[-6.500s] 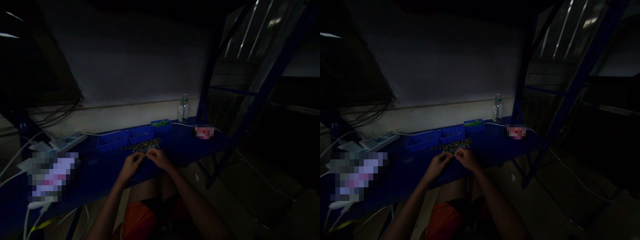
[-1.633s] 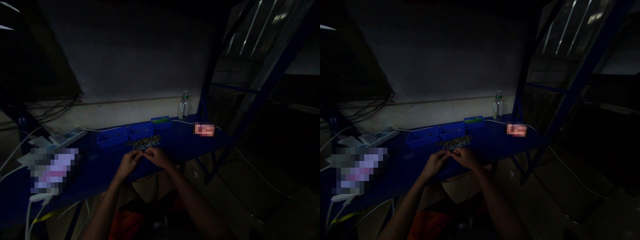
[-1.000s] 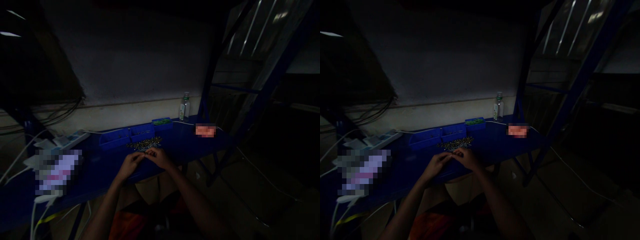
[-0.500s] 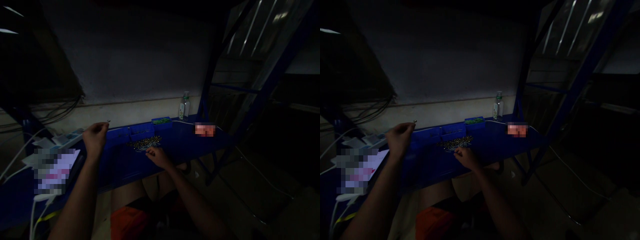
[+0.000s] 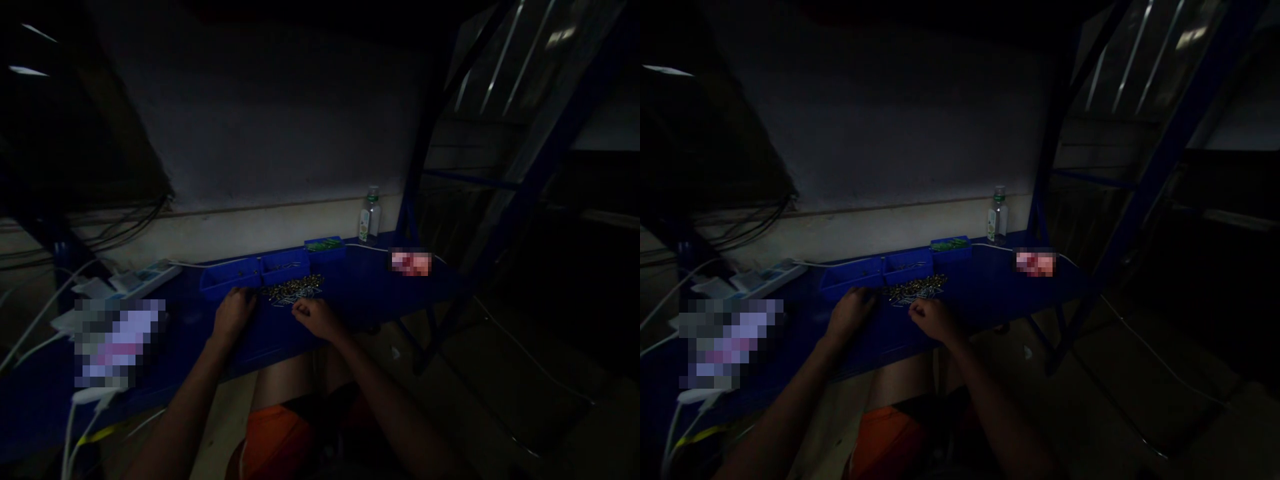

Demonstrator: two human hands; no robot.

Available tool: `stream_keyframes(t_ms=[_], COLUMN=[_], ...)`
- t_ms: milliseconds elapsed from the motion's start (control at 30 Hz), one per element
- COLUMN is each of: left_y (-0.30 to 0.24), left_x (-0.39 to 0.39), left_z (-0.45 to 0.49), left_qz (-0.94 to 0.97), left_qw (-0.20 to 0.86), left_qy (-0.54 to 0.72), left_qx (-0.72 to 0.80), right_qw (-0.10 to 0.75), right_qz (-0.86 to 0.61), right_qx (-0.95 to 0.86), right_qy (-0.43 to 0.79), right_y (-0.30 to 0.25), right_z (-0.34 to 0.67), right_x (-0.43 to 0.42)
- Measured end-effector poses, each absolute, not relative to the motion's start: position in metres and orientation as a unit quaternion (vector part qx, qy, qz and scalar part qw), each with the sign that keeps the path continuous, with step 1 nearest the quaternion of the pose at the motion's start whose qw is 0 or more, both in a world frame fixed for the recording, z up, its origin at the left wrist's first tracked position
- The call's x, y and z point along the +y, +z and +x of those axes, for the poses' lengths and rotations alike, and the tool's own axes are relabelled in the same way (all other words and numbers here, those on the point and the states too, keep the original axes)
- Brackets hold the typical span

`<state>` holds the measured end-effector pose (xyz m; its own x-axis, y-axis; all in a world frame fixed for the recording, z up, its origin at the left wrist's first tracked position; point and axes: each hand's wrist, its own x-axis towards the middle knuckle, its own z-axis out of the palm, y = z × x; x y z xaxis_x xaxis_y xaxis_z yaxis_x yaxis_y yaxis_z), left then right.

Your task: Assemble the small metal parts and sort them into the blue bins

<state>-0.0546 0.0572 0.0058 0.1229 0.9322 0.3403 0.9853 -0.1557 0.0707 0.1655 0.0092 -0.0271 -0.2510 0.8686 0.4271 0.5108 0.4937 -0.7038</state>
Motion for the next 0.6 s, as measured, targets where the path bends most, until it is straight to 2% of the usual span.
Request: stream_keyframes(t_ms=[300, 600], left_y=[0.008, 0.006], left_x=[0.092, 0.103], left_z=[-0.064, -0.064], left_qz=[-0.742, -0.714], left_qw=[0.001, -0.004], left_qy=[-0.109, -0.114], left_qx=[-0.662, -0.691], right_qw=[0.409, 0.414], right_qz=[-0.466, -0.462], right_qx=[-0.76, -0.761], right_qy=[0.194, 0.191], right_y=[-0.026, -0.027], right_z=[0.165, 0.165], right_x=[0.01, 0.011])
